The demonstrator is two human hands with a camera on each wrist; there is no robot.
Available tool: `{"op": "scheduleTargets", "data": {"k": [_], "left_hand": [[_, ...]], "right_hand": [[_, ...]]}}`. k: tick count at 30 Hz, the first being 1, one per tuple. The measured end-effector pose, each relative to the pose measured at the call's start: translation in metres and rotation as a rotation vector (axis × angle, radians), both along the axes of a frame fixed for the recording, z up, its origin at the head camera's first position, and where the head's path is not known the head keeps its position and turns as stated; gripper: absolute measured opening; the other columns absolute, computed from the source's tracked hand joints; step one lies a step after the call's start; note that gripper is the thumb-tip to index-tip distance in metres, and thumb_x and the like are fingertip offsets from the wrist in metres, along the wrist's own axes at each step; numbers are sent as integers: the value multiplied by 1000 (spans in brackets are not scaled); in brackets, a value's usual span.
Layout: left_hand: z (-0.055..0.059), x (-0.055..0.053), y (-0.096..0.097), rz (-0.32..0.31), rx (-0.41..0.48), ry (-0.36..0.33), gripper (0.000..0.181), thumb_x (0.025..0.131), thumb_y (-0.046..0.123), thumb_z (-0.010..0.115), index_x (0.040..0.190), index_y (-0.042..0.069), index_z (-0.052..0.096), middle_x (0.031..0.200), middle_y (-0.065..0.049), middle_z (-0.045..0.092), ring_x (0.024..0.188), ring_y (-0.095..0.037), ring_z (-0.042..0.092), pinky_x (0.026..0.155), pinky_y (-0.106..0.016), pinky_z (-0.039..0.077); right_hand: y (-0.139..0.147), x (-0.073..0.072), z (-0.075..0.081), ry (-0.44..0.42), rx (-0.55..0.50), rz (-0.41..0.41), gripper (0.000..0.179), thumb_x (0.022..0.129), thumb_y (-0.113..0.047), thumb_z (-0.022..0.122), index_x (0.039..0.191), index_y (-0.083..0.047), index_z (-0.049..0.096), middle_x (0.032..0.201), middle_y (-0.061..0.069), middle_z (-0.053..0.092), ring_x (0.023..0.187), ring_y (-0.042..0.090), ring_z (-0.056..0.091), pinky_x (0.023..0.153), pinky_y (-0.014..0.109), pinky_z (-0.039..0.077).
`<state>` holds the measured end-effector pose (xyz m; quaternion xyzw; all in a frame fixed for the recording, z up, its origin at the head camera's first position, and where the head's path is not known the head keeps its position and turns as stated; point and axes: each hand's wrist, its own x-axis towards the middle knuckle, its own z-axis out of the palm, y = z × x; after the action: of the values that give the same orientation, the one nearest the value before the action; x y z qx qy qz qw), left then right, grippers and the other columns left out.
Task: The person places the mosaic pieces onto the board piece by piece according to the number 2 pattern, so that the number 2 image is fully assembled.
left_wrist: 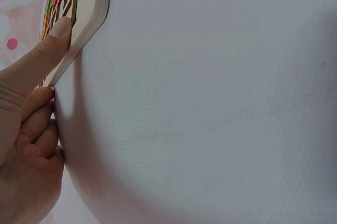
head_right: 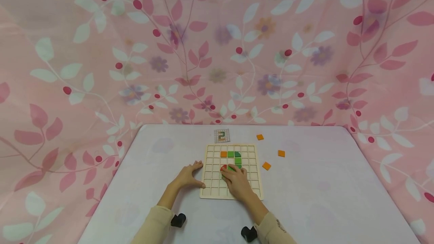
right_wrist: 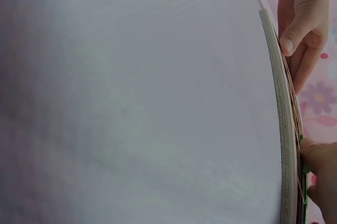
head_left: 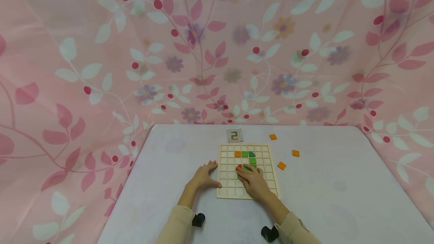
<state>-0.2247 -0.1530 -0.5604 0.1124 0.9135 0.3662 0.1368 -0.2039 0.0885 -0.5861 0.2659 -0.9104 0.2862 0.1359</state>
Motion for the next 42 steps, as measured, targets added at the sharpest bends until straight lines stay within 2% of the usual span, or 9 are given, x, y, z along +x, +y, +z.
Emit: {"op": "scheduleTargets", "data": {"k": [3, 6, 13, 16, 22, 29, 38, 42], "left_hand": [[0, 1, 0, -3, -6, 1, 89, 62, 24, 88, 137, -1, 47, 148, -14, 37, 136, -46, 23, 112, -58, 17], [-1, 2, 0, -7, -15, 6, 89, 62, 24, 88, 136, -1, 47, 147, -14, 37, 137, -46, 23, 112, -58, 17], [-2, 1, -1, -3, -13, 9, 88, 62, 26, 87, 137, 0, 47, 147, -13, 37, 136, -48, 22, 111, -59, 18], [-3, 1, -1, -8, -23, 13, 88, 62, 26, 87, 136, 0, 47, 147, -13, 38, 136, -47, 23, 111, -60, 19], [-3, 1, -1, 0, -9, 4, 89, 62, 27, 87, 137, 1, 47, 148, -13, 37, 137, -45, 22, 111, -59, 18], [-4, 2, 0, -6, -15, 5, 88, 63, 28, 87, 137, 1, 47, 148, -14, 37, 136, -47, 23, 110, -61, 19], [-3, 1, 1, -9, -16, 11, 88, 63, 28, 87, 137, 1, 47, 148, -13, 37, 137, -44, 24, 111, -59, 18], [-1, 1, -1, -3, -8, 7, 89, 63, 26, 87, 137, 0, 46, 148, -13, 36, 138, -43, 23, 112, -58, 16]], "right_hand": [[-1, 1, -2, 28, -86, -59, 24, 78, -18, 76, 100, -7, 74, 103, 5, 72, 111, 32, 56, 83, 53, 33], [-1, 1, -4, 70, -97, -95, 23, 74, -19, 79, 94, -8, 76, 97, 3, 73, 106, 31, 59, 82, 51, 34], [-5, 2, -7, 121, -87, -44, 19, 76, -15, 77, 94, -10, 76, 97, 2, 73, 105, 30, 60, 79, 49, 35], [-6, 2, -8, 139, -67, -30, 16, 77, -14, 76, 93, -11, 77, 105, 5, 71, 106, 31, 58, 79, 50, 36], [-7, 0, -6, 99, -58, -3, 16, 83, -9, 69, 99, -11, 75, 115, 7, 67, 110, 35, 54, 80, 53, 34], [-7, -2, -3, 16, 77, 56, 24, 88, -16, 64, 111, -16, 71, 128, 3, 61, 119, 35, 46, 83, 55, 32], [-5, -4, -7, 45, 54, 30, 26, 87, -17, 66, 112, -15, 71, 124, 2, 63, 120, 34, 47, 83, 55, 31], [-1, -5, -6, 1, -4, -6, 24, 85, -17, 69, 108, -14, 73, 119, -1, 66, 123, 33, 47, 85, 55, 30]]}}
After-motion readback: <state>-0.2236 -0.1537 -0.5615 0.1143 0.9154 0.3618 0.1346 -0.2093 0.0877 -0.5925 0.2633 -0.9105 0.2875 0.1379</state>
